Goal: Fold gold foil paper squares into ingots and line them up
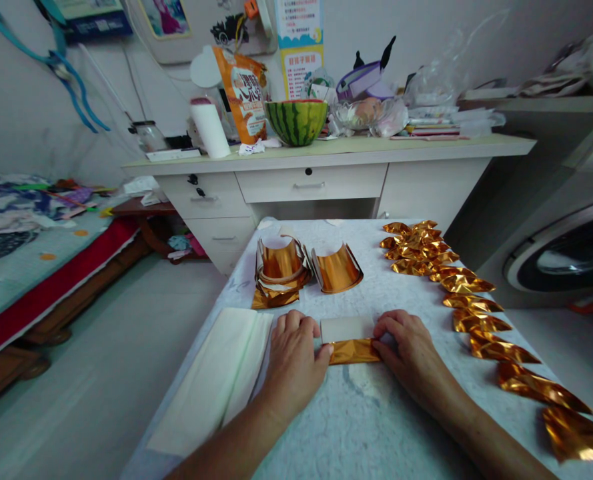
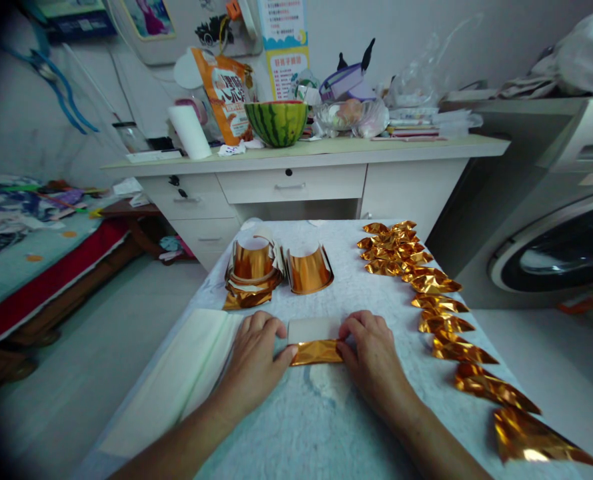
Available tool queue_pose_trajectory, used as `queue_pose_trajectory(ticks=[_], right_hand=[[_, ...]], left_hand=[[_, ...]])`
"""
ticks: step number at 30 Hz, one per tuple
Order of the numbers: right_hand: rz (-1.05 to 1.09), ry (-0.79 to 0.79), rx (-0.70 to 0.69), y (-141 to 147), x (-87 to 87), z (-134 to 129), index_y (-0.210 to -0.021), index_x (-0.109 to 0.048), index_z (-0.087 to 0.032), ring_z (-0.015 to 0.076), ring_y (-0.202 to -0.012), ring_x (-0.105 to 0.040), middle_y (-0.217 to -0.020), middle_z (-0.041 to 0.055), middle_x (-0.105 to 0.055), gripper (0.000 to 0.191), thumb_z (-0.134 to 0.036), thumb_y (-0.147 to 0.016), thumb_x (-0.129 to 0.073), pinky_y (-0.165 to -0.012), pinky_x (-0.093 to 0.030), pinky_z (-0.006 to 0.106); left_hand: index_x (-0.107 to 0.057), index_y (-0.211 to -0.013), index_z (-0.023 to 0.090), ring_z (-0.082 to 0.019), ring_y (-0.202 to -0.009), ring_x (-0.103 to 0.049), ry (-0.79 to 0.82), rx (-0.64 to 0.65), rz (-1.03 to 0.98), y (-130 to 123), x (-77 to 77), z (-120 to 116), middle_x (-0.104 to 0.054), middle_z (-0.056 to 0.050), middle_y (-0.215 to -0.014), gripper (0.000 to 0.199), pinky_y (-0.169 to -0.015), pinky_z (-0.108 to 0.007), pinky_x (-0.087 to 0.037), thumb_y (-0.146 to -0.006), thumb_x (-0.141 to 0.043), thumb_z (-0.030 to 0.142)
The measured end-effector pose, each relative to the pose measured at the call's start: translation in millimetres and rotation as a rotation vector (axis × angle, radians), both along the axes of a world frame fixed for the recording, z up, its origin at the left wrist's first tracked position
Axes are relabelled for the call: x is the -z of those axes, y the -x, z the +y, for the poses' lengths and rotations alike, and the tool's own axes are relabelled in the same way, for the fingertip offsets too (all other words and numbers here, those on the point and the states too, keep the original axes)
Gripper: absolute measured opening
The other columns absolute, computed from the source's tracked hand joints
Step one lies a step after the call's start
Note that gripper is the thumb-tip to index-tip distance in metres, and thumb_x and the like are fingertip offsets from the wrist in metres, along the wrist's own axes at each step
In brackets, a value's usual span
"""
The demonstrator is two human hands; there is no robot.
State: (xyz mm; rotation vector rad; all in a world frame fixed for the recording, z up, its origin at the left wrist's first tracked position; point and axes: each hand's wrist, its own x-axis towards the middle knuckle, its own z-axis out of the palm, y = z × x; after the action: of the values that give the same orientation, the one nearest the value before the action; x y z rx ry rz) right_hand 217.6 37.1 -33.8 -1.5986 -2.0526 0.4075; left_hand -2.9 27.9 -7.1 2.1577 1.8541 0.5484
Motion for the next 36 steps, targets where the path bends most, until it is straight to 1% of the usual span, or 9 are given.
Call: queue_pose_trajectory(ticks=[3,8,12,15,18,21,26,36], right_hand=[[0.008,0.012,0.013,0,-1.1,0,-0.086,-0.065,-0.022,0.0253,-0.093,-0.053,-0.099,0.0068,-0.060,0.010,-0.016,-0.079,-0.062,-0.084,-0.041,0.040],[-0.007,0.034,0.024,1,-3.0,1,-0.081,-0.066,-0.022,0.0248,-0.092,-0.053,-0.098,0.0064,-0.061,0.010,-0.014,-0.078,-0.062,-0.082,-0.041,0.039],[-0.038,-0.013,0.009,3,-3.9,1,-0.078,-0.065,-0.021,0.0242,-0.090,-0.053,-0.097,0.0066,-0.061,0.011,-0.011,-0.078,-0.060,-0.080,-0.041,0.037],[-0.079,-0.041,-0.029,5,-6.0,0,-0.076,-0.064,-0.021,0.0241,-0.087,-0.052,-0.094,0.0069,-0.061,0.013,-0.011,-0.081,-0.057,-0.077,-0.040,0.037],[-0.065,-0.005,-0.062,7,-8.8,-2,-0.080,-0.063,-0.020,0.0228,-0.081,-0.053,-0.085,0.0061,-0.061,0.013,-0.012,-0.083,-0.054,-0.073,-0.040,0.035],[-0.028,0.033,-0.068,9,-12.1,-3,-0.087,-0.064,-0.019,0.0223,-0.080,-0.054,-0.084,0.0058,-0.062,0.011,-0.015,-0.085,-0.054,-0.073,-0.041,0.034],[-0.064,0.095,-0.093,12,-16.8,-2,-0.079,-0.063,-0.020,0.0218,-0.080,-0.054,-0.081,0.0049,-0.061,0.015,-0.016,-0.087,-0.052,-0.072,-0.039,0.034],[-0.118,0.120,-0.065,14,-16.4,2,-0.078,-0.065,-0.019,0.0222,-0.079,-0.054,-0.080,0.0061,-0.063,0.021,-0.015,-0.090,-0.049,-0.073,-0.038,0.034]], left_hand=[[-0.058,-0.085,0.020,-0.025,-0.097,-0.048,-0.008,0.009,-0.017,1,2.8,1,-0.053,-0.004,-0.094,0.012,-0.086,-0.039,-0.040,-0.079,-0.067,0.024],[-0.059,-0.085,0.020,-0.025,-0.096,-0.048,-0.013,0.021,-0.017,0,1.6,0,-0.054,-0.004,-0.093,0.010,-0.086,-0.039,-0.039,-0.080,-0.067,0.023],[-0.059,-0.084,0.020,-0.025,-0.096,-0.048,-0.013,0.022,-0.019,0,0.8,1,-0.055,-0.004,-0.092,0.010,-0.086,-0.039,-0.039,-0.079,-0.067,0.022],[-0.059,-0.082,0.020,-0.025,-0.095,-0.048,-0.014,0.023,-0.029,0,1.4,1,-0.055,-0.004,-0.091,0.009,-0.085,-0.039,-0.040,-0.079,-0.067,0.021],[-0.059,-0.081,0.020,-0.024,-0.095,-0.048,-0.019,0.023,-0.045,1,2.8,2,-0.055,-0.004,-0.091,0.009,-0.085,-0.038,-0.040,-0.079,-0.067,0.020],[-0.059,-0.081,0.020,-0.024,-0.095,-0.049,-0.029,0.018,-0.053,1,3.9,2,-0.055,-0.004,-0.091,0.009,-0.085,-0.038,-0.040,-0.079,-0.068,0.021],[-0.060,-0.081,0.020,-0.024,-0.095,-0.049,-0.029,0.020,-0.053,1,4.2,2,-0.056,-0.003,-0.091,0.010,-0.085,-0.037,-0.039,-0.078,-0.070,0.021],[-0.061,-0.080,0.020,-0.024,-0.094,-0.049,-0.027,0.019,-0.044,0,2.9,3,-0.057,-0.003,-0.090,0.007,-0.084,-0.037,-0.038,-0.080,-0.068,0.022]])
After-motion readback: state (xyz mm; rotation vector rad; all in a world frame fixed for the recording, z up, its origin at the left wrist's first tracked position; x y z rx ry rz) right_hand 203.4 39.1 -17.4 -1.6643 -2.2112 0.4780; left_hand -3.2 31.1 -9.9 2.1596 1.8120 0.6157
